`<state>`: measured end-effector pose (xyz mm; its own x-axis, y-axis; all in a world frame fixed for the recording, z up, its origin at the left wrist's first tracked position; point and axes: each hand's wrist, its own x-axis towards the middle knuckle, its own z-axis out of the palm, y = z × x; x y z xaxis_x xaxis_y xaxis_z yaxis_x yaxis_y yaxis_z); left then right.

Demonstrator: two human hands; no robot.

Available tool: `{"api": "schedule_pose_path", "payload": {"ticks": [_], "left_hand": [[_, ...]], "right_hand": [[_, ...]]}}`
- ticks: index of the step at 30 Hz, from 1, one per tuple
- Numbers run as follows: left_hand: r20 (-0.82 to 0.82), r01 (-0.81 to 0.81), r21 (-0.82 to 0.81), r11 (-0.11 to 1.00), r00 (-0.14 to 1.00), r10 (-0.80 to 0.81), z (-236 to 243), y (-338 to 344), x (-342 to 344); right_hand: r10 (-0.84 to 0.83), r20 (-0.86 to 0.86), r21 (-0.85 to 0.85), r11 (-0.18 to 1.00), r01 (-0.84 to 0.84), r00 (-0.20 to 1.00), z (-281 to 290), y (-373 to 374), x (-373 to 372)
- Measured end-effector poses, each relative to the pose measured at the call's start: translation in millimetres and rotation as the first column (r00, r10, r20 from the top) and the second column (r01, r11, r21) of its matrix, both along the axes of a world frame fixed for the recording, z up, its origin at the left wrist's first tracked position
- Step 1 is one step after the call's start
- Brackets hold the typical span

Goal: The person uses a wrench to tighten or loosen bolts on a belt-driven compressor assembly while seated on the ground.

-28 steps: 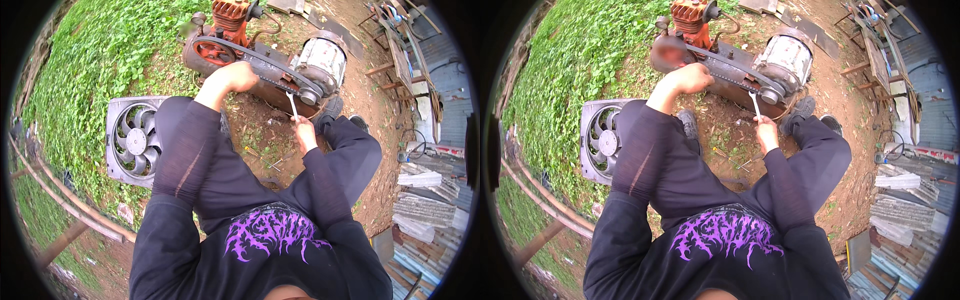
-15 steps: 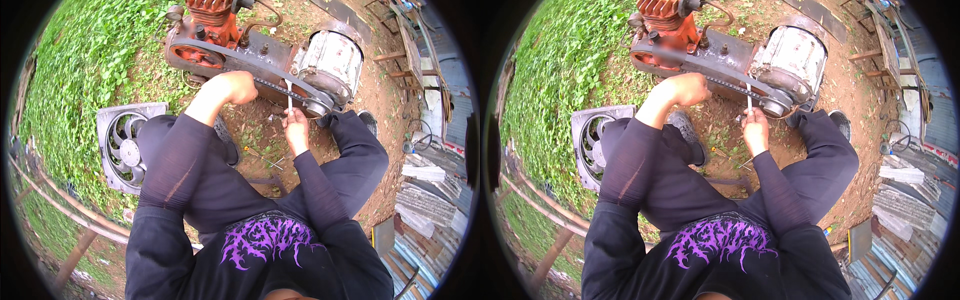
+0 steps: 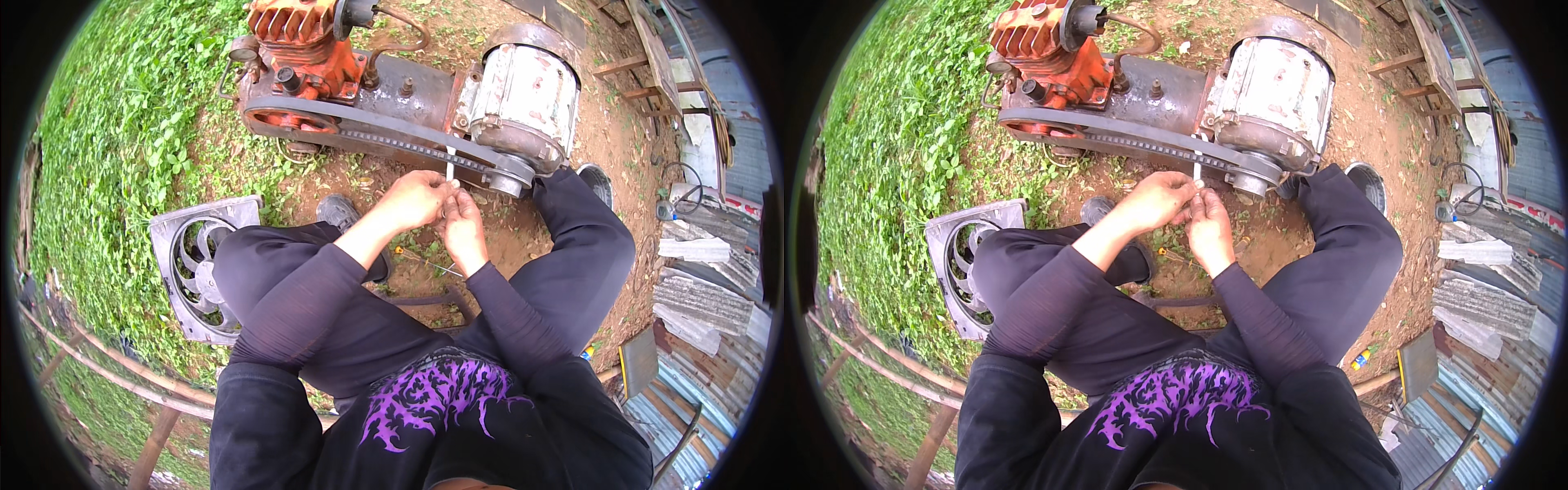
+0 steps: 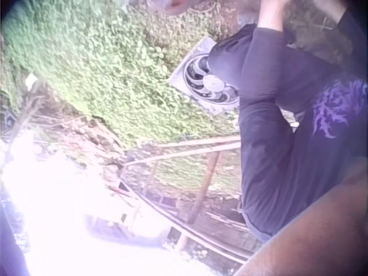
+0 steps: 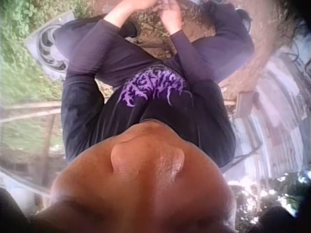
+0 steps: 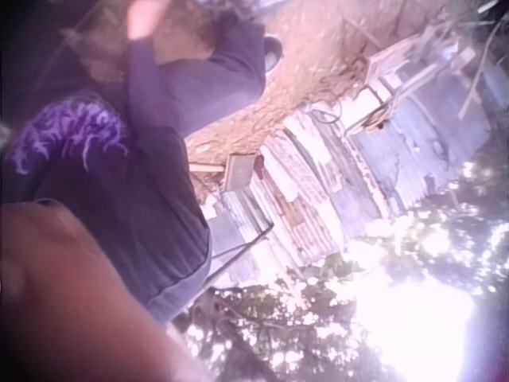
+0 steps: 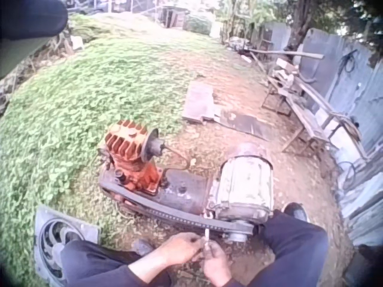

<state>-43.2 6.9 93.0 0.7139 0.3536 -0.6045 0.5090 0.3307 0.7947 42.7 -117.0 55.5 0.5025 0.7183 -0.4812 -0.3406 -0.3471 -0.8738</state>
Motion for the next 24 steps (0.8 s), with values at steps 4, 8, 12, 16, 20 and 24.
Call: {"api": "schedule_pose_path", "payload": {"ticks": [4, 8, 12, 16, 20, 24], "left_hand": [[0.108, -0.332, -0.085, 0.939, 0.934, 0.340, -19, -21, -1], [0.066, -0.427, -0.259, 0.866, 0.887, 0.457, 4, -47, -17], [0.102, -0.219, 0.561, 0.798, 0.975, 0.196, -20, -84, -27], [-0.061, -0.096, 0.588, 0.803, 0.985, 0.162, 30, -82, -24], [0.055, -0.324, 0.405, 0.855, 0.942, 0.331, 23, -77, -38], [0.018, -0.345, 0.499, 0.795, 0.921, 0.389, 48, -66, -60]], "right_hand": [[0.151, -0.078, -0.060, 0.986, -0.156, 0.986, 27, -7, 13], [-0.105, -0.536, -0.189, 0.982, 0.002, 0.837, 38, -12, 24], [-0.163, -0.840, -0.126, 0.986, 0.106, 0.518, 14, -9, 5], [-0.149, -0.872, -0.091, 0.985, 0.146, 0.467, -5, -3, 5], [-0.165, -0.868, -0.126, 0.985, 0.114, 0.468, -9, -9, 11], [-0.104, -0.577, -0.301, 0.949, -0.093, 0.810, 34, -29, 39]]}}
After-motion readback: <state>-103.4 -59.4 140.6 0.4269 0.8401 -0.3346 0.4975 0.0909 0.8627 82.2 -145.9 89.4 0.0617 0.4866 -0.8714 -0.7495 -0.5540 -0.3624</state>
